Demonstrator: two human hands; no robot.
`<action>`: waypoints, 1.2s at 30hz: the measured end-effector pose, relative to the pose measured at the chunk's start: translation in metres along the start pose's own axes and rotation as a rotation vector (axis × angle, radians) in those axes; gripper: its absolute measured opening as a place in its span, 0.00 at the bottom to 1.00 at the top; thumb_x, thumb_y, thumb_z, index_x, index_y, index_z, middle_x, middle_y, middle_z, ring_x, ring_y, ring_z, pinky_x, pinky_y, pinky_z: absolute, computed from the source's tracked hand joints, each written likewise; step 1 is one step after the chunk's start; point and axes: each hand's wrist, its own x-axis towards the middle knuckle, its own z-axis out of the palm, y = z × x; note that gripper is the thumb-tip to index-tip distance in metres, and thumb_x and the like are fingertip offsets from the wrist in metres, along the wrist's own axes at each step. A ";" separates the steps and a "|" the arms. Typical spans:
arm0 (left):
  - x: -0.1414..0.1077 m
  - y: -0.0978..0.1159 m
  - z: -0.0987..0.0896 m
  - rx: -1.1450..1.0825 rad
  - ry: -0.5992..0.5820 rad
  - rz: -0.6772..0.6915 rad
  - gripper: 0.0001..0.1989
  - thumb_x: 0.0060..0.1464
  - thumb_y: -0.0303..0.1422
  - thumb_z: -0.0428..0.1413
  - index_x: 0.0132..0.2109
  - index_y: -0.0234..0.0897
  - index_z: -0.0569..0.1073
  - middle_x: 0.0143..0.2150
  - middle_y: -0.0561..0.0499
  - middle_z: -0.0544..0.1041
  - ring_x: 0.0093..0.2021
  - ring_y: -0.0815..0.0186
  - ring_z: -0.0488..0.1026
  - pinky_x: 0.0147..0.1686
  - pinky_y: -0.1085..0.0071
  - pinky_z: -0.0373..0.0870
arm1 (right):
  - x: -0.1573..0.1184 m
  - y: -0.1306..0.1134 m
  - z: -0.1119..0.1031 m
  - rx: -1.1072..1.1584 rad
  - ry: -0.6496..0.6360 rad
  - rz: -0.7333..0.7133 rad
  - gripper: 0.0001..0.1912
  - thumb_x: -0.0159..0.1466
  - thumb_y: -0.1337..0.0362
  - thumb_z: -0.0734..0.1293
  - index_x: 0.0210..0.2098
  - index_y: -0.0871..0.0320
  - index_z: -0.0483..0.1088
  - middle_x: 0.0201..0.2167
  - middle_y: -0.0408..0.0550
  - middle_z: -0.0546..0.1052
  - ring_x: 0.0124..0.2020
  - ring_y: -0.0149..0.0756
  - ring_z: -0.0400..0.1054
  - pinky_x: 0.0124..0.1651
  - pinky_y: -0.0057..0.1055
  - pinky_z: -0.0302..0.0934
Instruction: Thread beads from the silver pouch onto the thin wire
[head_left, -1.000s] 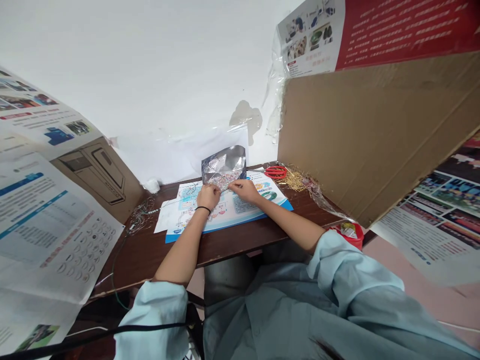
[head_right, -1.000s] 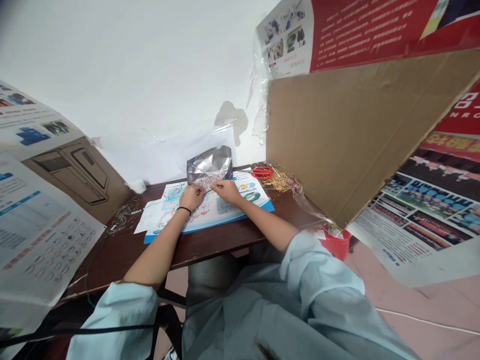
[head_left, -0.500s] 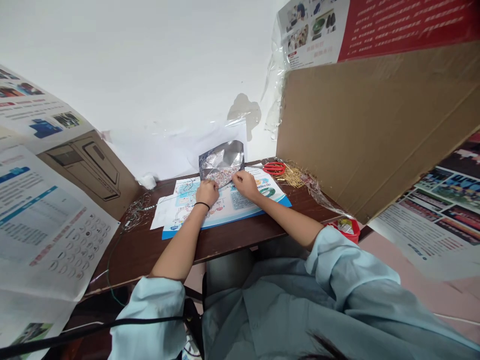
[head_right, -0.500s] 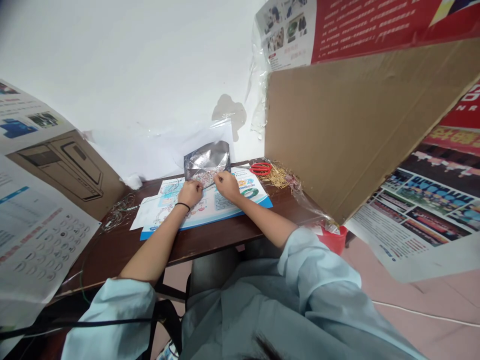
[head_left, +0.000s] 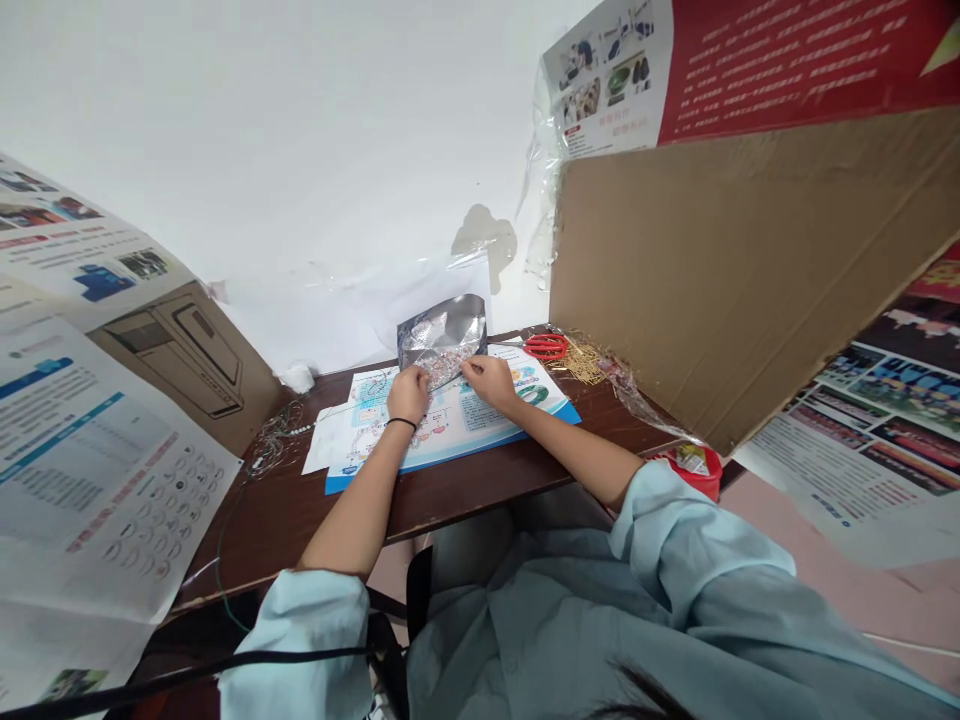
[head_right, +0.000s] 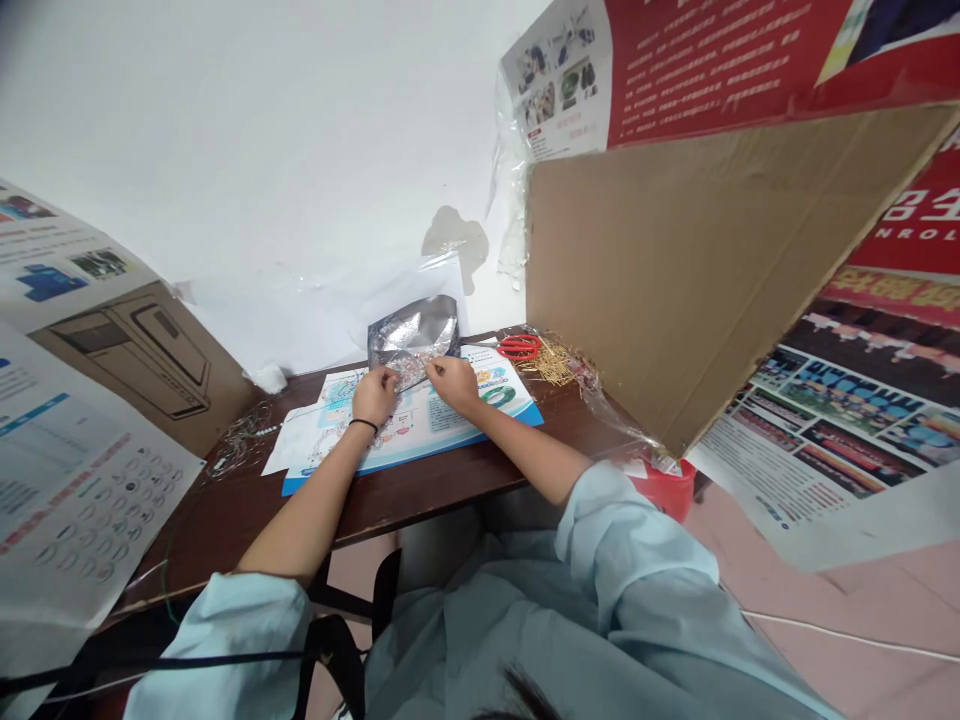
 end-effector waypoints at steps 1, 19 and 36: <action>-0.001 0.001 -0.001 -0.051 0.039 -0.029 0.09 0.60 0.31 0.49 0.39 0.38 0.75 0.40 0.43 0.80 0.44 0.56 0.76 0.45 0.63 0.69 | 0.000 0.000 0.000 -0.001 -0.002 -0.002 0.19 0.65 0.61 0.61 0.19 0.57 0.55 0.19 0.40 0.61 0.25 0.30 0.53 0.32 0.29 0.43; -0.013 0.027 0.020 -0.937 -0.011 -0.159 0.02 0.52 0.30 0.55 0.34 0.37 0.69 0.32 0.51 0.77 0.28 0.71 0.70 0.26 0.76 0.65 | -0.004 0.003 0.006 -0.038 -0.235 -0.126 0.17 0.64 0.64 0.63 0.19 0.57 0.60 0.18 0.38 0.61 0.25 0.28 0.53 0.32 0.28 0.43; -0.020 0.029 0.011 -0.457 0.089 0.144 0.04 0.58 0.30 0.52 0.38 0.38 0.71 0.37 0.49 0.78 0.38 0.64 0.74 0.44 0.68 0.71 | -0.001 0.010 0.011 0.811 -0.467 0.344 0.14 0.56 0.56 0.73 0.24 0.60 0.72 0.23 0.43 0.75 0.23 0.25 0.58 0.26 0.24 0.50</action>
